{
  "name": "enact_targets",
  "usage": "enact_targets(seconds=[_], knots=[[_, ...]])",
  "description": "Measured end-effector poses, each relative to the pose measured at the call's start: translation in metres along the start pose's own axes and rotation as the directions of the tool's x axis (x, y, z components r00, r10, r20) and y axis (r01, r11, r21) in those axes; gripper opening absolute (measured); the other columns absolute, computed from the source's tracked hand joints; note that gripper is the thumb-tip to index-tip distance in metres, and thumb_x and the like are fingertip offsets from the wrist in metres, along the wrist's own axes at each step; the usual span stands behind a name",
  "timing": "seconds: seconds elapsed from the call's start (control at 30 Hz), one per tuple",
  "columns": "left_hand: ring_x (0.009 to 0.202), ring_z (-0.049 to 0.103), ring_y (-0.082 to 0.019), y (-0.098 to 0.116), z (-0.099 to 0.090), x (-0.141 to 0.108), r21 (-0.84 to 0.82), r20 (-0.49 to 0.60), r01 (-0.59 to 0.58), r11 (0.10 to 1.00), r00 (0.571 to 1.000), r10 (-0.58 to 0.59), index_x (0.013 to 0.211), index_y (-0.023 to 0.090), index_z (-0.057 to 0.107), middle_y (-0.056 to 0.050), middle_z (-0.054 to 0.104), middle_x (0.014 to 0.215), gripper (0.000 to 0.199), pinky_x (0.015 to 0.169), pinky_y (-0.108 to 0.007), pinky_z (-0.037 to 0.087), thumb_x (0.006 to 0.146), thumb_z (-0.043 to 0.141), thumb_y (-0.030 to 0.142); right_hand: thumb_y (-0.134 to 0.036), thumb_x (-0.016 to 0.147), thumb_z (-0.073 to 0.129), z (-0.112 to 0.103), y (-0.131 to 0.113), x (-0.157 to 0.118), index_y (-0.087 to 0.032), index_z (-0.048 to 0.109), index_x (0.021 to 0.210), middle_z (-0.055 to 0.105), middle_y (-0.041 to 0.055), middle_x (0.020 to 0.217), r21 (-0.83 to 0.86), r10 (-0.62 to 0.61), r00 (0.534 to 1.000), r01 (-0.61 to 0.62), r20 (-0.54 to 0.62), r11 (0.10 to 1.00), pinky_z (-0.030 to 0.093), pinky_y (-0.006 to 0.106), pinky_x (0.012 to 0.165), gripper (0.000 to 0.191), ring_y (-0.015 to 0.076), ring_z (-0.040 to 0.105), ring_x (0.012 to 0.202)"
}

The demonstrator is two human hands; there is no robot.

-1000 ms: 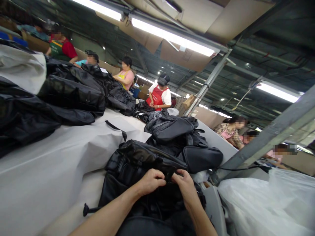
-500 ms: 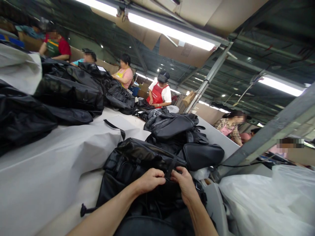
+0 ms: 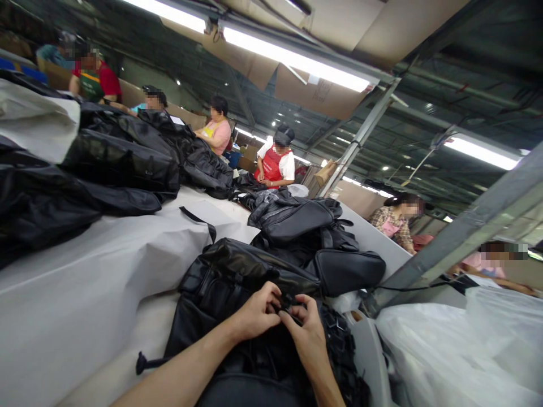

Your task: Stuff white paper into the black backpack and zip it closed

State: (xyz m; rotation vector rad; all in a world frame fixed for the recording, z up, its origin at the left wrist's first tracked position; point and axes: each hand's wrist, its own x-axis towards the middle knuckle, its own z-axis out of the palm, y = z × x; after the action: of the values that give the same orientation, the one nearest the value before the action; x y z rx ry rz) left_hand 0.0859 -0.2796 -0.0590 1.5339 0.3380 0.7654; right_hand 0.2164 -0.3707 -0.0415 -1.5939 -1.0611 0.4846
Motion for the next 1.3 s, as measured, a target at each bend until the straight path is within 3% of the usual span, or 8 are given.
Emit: enact_targets(seconds=[0.07,0.2,0.47,0.6,0.77,1.0,1.1,1.3], knots=[[0.067,0.051,-0.01,0.003,0.001,-0.002,0.058,-0.027,-0.052,0.997,0.998,0.053,0.112,0.019,0.054,0.002,0.058,0.087,0.049,0.062,-0.022,0.039,0.066,0.065,0.012,-0.042,0.069,0.073,0.001,0.001,-0.002,-0.022,0.047,0.104,0.065,-0.0036,0.072,-0.007,-0.009,1.0,0.009,-0.008,1.0,0.049,0.031,0.068,0.048,0.02,0.065,0.071],[0.078,0.053,-0.013,0.011,0.001,-0.003,0.181,-0.054,-0.181,0.967,0.98,0.194,0.097,0.019,0.065,-0.001,0.057,0.093,0.025,0.071,-0.025,0.042,0.072,0.064,0.014,-0.045,0.07,0.073,0.004,0.003,-0.004,-0.022,0.051,0.102,0.069,-0.0008,0.076,-0.03,-0.065,0.998,0.064,-0.011,0.997,0.05,0.031,0.07,0.045,0.0209,0.066,0.075],[0.064,0.053,-0.011,0.006,-0.002,0.001,0.02,-0.02,-0.022,1.0,1.0,0.022,0.09,0.016,0.053,0.002,0.057,0.077,0.021,0.06,-0.022,0.042,0.073,0.047,0.006,-0.043,0.082,0.061,0.005,0.013,-0.012,-0.021,0.068,0.106,0.072,0.0069,0.103,-0.136,-0.211,0.977,0.21,0.008,0.968,0.052,0.035,0.088,0.034,0.0244,0.067,0.098],[0.059,0.054,-0.01,0.002,-0.003,0.003,0.045,0.011,0.009,0.999,1.0,-0.009,0.089,0.014,0.058,0.001,0.06,0.076,0.023,0.057,-0.022,0.041,0.072,0.045,0.004,-0.046,0.088,0.058,0.004,0.013,-0.014,-0.024,0.07,0.097,0.07,0.0045,0.095,-0.236,-0.293,0.956,0.28,-0.023,0.931,0.051,0.032,0.083,0.027,0.0219,0.066,0.091],[0.054,0.051,-0.01,-0.001,-0.004,0.003,0.079,0.049,0.044,0.996,0.998,-0.048,0.082,0.013,0.067,0.003,0.056,0.063,0.022,0.056,-0.022,0.039,0.077,0.046,0.009,-0.045,0.092,0.056,0.005,0.012,-0.009,-0.023,0.069,0.092,0.063,0.0047,0.09,-0.52,-0.543,0.837,0.433,-0.072,0.736,0.049,0.032,0.074,0.025,0.0212,0.063,0.084],[0.074,0.063,-0.016,-0.001,-0.004,0.003,0.036,0.085,0.085,0.996,0.992,-0.088,0.095,0.014,0.077,-0.003,0.073,0.083,0.044,0.073,-0.027,0.049,0.065,0.047,0.007,-0.02,0.099,0.045,-0.002,0.002,-0.029,-0.022,0.066,0.093,0.065,0.0037,0.086,-0.648,-0.835,0.522,0.7,0.175,0.301,0.047,0.026,0.072,0.023,0.0162,0.06,0.08],[0.092,0.065,-0.021,0.001,-0.005,0.002,0.043,0.09,0.076,0.996,0.993,-0.08,0.099,0.016,0.077,-0.005,0.075,0.097,0.043,0.087,-0.03,0.049,0.064,0.054,0.01,-0.018,0.1,0.043,-0.001,-0.004,-0.037,-0.021,0.065,0.09,0.065,0.0027,0.081,-0.642,-0.83,0.502,0.725,0.244,0.249,0.046,0.026,0.069,0.024,0.0154,0.059,0.075],[0.104,0.063,-0.025,0.008,-0.007,-0.001,0.094,0.068,0.085,0.992,0.993,-0.092,0.106,0.015,0.075,-0.006,0.073,0.109,0.037,0.094,-0.033,0.045,0.072,0.062,0.025,-0.02,0.099,0.043,-0.001,-0.005,-0.039,-0.023,0.066,0.091,0.067,0.0018,0.082,-0.647,-0.765,0.568,0.713,0.304,0.272,0.046,0.029,0.071,0.024,0.0165,0.062,0.075]])
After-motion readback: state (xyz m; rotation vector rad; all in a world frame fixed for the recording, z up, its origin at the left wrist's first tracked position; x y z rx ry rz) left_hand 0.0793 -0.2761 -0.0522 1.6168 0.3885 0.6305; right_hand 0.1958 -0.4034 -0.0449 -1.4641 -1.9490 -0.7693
